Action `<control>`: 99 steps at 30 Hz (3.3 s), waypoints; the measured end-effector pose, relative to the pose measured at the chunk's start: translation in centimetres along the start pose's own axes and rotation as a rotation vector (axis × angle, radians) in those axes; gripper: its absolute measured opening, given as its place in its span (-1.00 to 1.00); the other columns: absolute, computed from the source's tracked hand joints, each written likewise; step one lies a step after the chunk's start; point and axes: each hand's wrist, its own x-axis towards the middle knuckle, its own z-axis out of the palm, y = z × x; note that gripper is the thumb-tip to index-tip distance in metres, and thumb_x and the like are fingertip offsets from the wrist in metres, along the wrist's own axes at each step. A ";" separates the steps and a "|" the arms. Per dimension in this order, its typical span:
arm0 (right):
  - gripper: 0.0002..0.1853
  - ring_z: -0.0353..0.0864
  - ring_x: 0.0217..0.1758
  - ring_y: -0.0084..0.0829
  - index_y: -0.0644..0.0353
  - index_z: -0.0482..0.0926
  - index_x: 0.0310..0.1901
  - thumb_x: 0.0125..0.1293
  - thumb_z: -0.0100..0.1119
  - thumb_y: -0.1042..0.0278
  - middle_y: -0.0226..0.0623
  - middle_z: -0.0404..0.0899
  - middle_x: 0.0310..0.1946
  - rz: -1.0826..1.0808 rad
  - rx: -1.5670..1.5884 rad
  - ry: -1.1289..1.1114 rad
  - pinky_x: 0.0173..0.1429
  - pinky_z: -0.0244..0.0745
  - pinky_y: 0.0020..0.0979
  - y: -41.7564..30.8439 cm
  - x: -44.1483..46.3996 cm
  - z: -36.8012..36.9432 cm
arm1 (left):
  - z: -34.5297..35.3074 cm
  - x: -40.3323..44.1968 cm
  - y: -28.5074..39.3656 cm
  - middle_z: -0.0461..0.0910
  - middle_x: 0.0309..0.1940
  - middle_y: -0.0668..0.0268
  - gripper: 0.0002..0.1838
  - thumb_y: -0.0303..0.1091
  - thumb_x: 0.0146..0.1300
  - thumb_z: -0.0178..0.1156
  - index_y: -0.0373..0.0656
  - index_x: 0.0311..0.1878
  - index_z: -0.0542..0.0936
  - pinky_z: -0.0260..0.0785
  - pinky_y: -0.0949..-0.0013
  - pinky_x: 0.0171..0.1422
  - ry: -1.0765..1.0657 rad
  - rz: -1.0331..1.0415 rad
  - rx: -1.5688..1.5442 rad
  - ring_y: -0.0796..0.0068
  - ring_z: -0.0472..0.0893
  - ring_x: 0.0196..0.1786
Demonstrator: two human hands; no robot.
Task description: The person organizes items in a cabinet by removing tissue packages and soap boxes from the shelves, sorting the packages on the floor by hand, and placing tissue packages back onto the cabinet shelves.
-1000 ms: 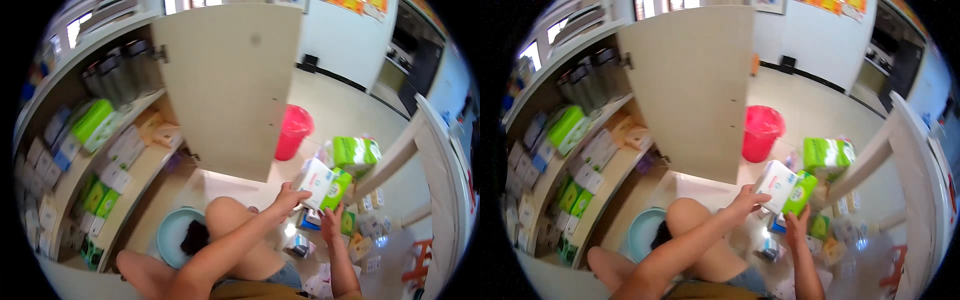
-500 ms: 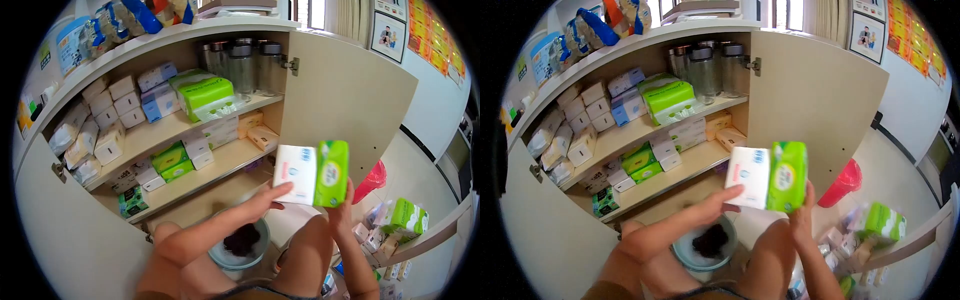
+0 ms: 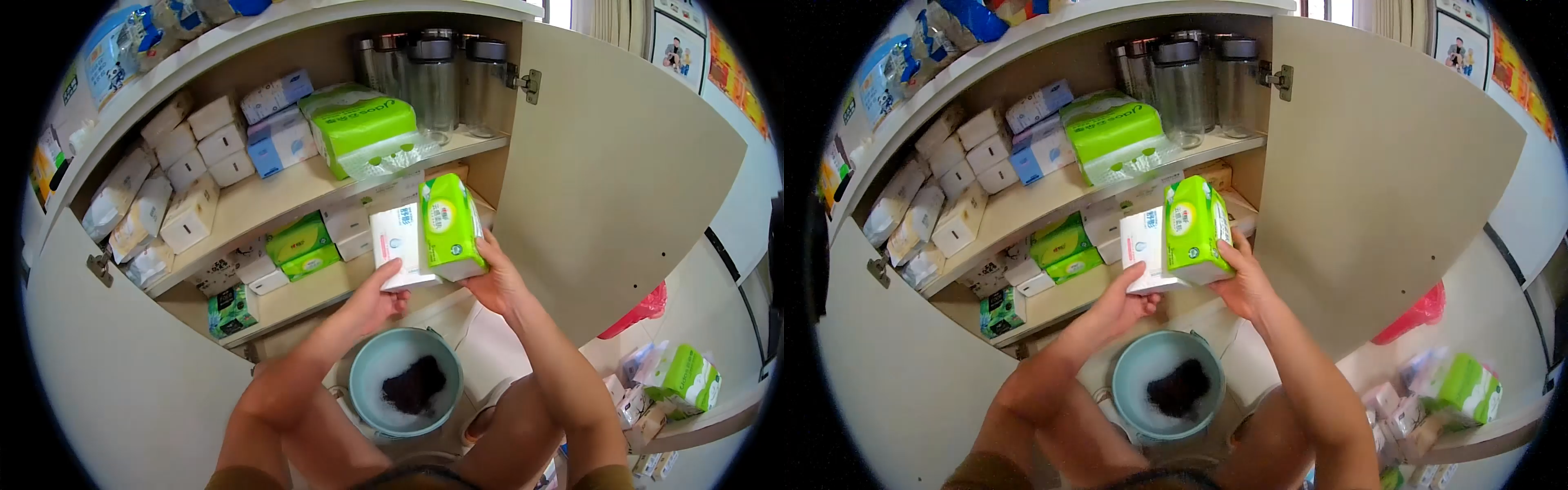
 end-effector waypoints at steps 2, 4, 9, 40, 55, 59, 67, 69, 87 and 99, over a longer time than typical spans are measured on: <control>-0.46 0.23 0.06 -0.34 -0.03 0.11 0.08 0.06 0.07 0.23 -0.36 0.21 0.05 0.112 0.050 -0.062 0.03 0.17 -0.12 0.0 1.5 -0.7 | 0.4 -0.1 1.1 0.42 -0.42 0.32 -0.61 -0.08 0.06 0.03 -0.14 -0.14 0.34 0.23 0.55 -0.49 0.116 0.158 0.052 0.54 0.37 -0.49; -0.47 0.26 0.04 -0.36 -0.02 0.15 0.07 0.05 0.09 0.23 -0.36 0.26 0.03 0.230 0.106 -0.125 0.03 0.18 -0.14 0.1 2.3 -0.3 | 0.5 -0.3 2.4 0.41 -0.44 0.33 -0.65 -0.12 0.02 0.08 -0.14 -0.19 0.36 0.20 0.59 -0.53 0.170 0.192 0.011 0.57 0.36 -0.51; -0.47 0.31 -0.01 -0.42 0.02 0.24 0.00 -0.04 0.18 0.20 -0.36 0.38 -0.12 0.233 -0.075 -0.007 0.04 0.19 -0.21 1.2 3.5 0.8 | -1.1 0.0 5.6 0.37 -0.49 0.37 -0.66 -0.16 -0.05 0.13 -0.12 -0.25 0.36 0.16 0.64 -0.58 0.371 0.361 -0.139 0.62 0.30 -0.57; -0.24 0.30 0.01 -0.41 0.08 0.02 0.15 -0.09 0.22 0.25 -0.29 0.31 -0.05 0.221 -0.507 -0.124 0.00 0.24 -0.28 6.1 3.4 4.4 | -1.4 -3.3 2.7 0.39 -0.14 0.36 -0.63 -0.22 0.07 0.03 -0.14 -0.06 0.31 0.21 0.30 -0.02 0.154 0.053 0.054 0.42 0.37 -0.05; -0.61 0.39 -0.26 -0.50 0.13 0.31 -0.08 0.08 0.02 0.14 -0.38 0.37 -0.23 0.289 -0.490 -0.178 -0.20 0.35 -0.46 7.2 3.7 5.5 | -5.8 -8.3 5.5 0.41 -0.12 0.33 -0.53 -0.02 -0.01 -0.01 -0.10 -0.07 0.35 0.21 0.24 0.04 0.533 0.651 -0.107 0.37 0.41 -0.08; -0.64 0.39 -0.26 -0.51 0.12 0.32 -0.10 0.08 0.01 0.15 -0.39 0.39 -0.25 0.307 -0.506 -0.162 -0.21 0.35 -0.46 7.3 4.0 5.1 | -7.2 -6.6 6.7 0.41 -0.14 0.32 -0.59 -0.08 0.07 -0.02 -0.12 -0.06 0.31 0.26 0.33 -0.01 0.518 0.866 -0.172 0.42 0.41 -0.08; -0.67 0.39 -0.28 -0.54 0.10 0.36 -0.14 0.09 0.01 0.13 -0.40 0.41 -0.27 0.307 -0.513 -0.155 -0.21 0.33 -0.47 7.3 4.1 5.1 | -6.2 -3.2 9.2 0.25 0.00 0.24 -0.32 -0.19 0.08 0.06 -0.10 0.16 -0.09 0.22 0.16 0.07 0.946 0.866 -0.173 0.28 0.32 0.02; -0.67 0.39 -0.28 -0.54 0.10 0.37 -0.15 0.09 0.00 0.13 -0.40 0.41 -0.26 0.305 -0.520 -0.149 -0.21 0.33 -0.47 7.2 4.1 4.9 | -7.6 -2.3 9.4 0.19 0.02 0.18 -0.08 -0.26 0.05 0.11 -0.06 0.14 -0.46 0.25 0.13 0.05 0.773 0.881 -0.143 0.18 0.31 0.02; -0.58 0.38 -0.22 -0.53 0.15 0.30 -0.02 0.08 0.02 0.19 -0.38 0.38 -0.19 0.245 -0.574 -0.122 -0.14 0.32 -0.45 6.6 4.9 4.1 | -7.5 0.1 8.4 0.03 -0.01 0.08 -0.32 -0.48 -0.15 0.24 -0.27 0.03 0.08 0.24 0.39 0.01 1.545 0.809 0.394 0.27 0.20 0.04; -0.55 0.37 -0.23 -0.50 0.21 0.29 0.00 0.03 -0.02 0.30 -0.33 0.39 -0.22 0.078 -0.667 -0.090 -0.25 0.32 -0.50 7.7 6.1 4.0 | -8.3 -1.0 8.8 0.22 -0.13 0.14 -0.49 -0.68 -0.05 0.00 -0.17 -0.06 0.02 0.30 0.47 -0.39 1.084 0.876 0.268 0.44 0.35 -0.33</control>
